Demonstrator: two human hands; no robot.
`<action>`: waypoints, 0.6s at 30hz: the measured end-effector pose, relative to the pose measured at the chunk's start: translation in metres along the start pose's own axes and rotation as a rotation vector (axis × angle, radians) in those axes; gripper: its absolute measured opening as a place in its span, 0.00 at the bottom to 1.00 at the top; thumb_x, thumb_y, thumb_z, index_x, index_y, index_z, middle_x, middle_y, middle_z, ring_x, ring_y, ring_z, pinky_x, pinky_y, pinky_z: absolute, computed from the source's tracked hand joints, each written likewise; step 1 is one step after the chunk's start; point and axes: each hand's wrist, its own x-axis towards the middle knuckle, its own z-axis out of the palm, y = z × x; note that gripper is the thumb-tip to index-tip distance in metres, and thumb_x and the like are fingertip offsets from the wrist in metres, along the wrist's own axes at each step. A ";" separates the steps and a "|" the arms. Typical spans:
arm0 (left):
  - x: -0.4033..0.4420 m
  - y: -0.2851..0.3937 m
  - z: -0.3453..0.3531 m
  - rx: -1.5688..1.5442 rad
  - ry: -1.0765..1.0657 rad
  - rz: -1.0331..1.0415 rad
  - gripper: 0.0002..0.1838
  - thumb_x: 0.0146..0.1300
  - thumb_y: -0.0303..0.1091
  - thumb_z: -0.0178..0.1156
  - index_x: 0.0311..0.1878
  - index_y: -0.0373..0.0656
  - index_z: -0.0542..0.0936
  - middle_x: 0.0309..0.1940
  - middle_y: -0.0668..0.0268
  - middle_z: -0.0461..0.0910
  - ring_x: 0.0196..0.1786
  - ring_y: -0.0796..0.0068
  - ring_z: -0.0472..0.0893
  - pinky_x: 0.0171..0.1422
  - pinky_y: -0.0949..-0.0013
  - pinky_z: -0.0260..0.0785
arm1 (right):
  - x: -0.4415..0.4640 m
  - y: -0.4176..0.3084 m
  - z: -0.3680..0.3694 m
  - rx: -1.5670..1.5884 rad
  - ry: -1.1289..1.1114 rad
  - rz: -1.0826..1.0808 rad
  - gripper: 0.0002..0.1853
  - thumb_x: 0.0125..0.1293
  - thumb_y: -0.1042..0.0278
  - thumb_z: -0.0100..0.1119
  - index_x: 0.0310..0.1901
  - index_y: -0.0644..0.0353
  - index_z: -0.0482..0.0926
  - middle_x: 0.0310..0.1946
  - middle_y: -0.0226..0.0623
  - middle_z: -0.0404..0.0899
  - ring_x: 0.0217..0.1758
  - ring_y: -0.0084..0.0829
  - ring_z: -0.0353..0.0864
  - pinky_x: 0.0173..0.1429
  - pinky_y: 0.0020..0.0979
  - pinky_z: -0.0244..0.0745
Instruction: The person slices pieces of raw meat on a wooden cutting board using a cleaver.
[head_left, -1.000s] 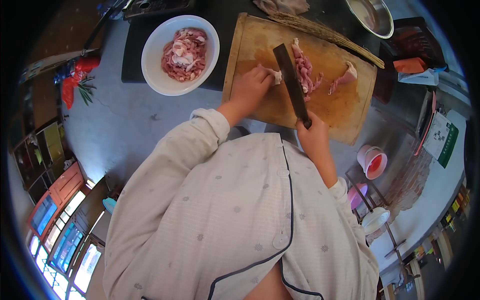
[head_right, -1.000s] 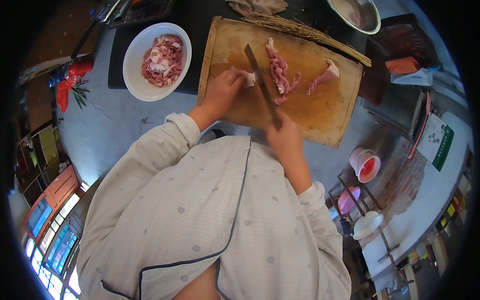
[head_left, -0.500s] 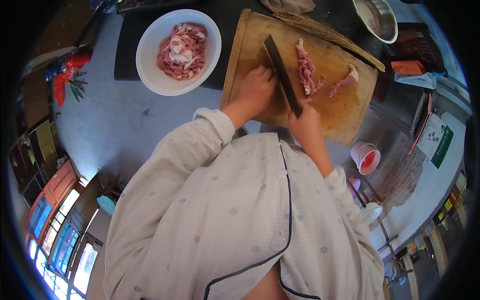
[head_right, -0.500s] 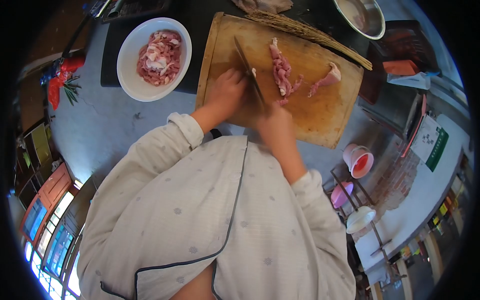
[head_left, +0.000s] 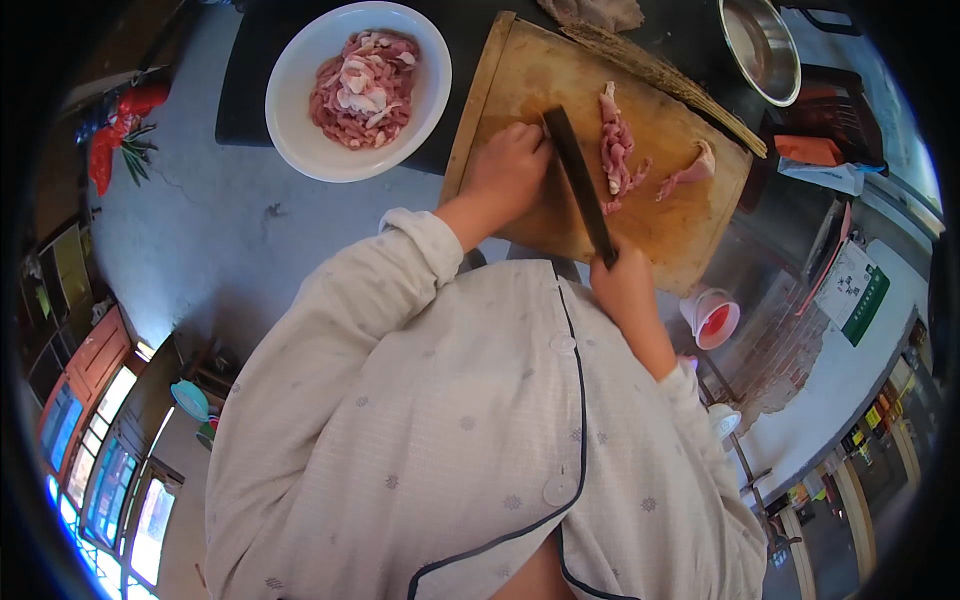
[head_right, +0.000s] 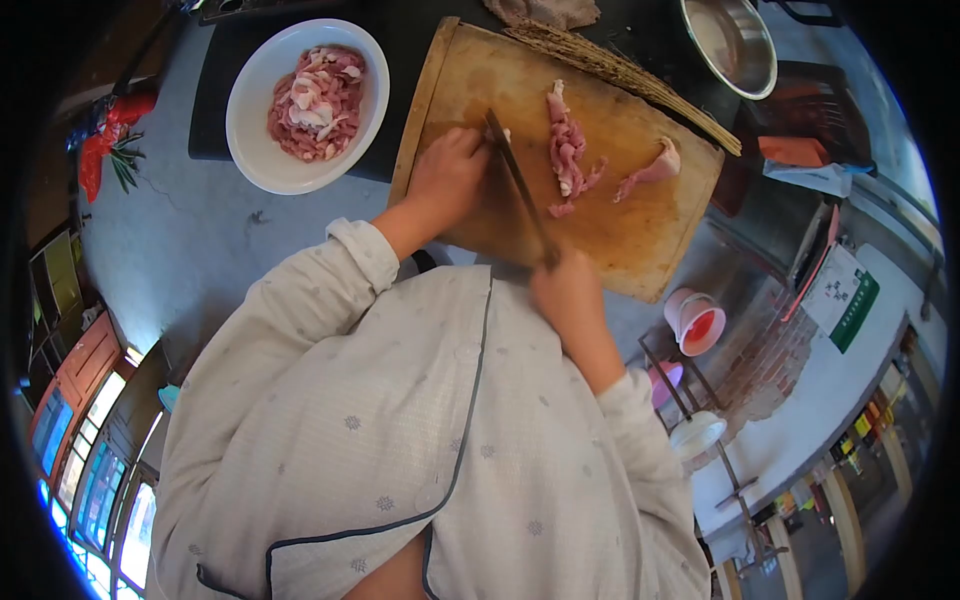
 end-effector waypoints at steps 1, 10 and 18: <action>-0.001 0.001 0.000 -0.004 0.012 0.005 0.13 0.50 0.29 0.61 0.41 0.40 0.80 0.41 0.60 0.77 0.47 0.57 0.76 0.48 0.58 0.72 | 0.014 -0.009 0.003 -0.001 0.024 -0.034 0.12 0.58 0.72 0.57 0.42 0.66 0.82 0.32 0.62 0.80 0.39 0.59 0.81 0.44 0.46 0.77; -0.006 -0.004 0.000 -0.063 -0.025 -0.008 0.13 0.51 0.29 0.62 0.42 0.42 0.81 0.41 0.60 0.77 0.47 0.55 0.76 0.49 0.57 0.72 | 0.083 -0.049 0.009 -0.005 0.068 -0.224 0.12 0.59 0.69 0.55 0.40 0.66 0.82 0.31 0.59 0.80 0.38 0.59 0.81 0.43 0.48 0.77; -0.006 -0.003 -0.005 -0.081 0.016 0.043 0.08 0.49 0.27 0.62 0.34 0.43 0.79 0.36 0.61 0.75 0.43 0.57 0.75 0.46 0.57 0.70 | -0.011 0.020 0.009 0.011 -0.002 0.059 0.15 0.56 0.73 0.58 0.45 0.67 0.82 0.34 0.62 0.81 0.41 0.58 0.83 0.45 0.45 0.78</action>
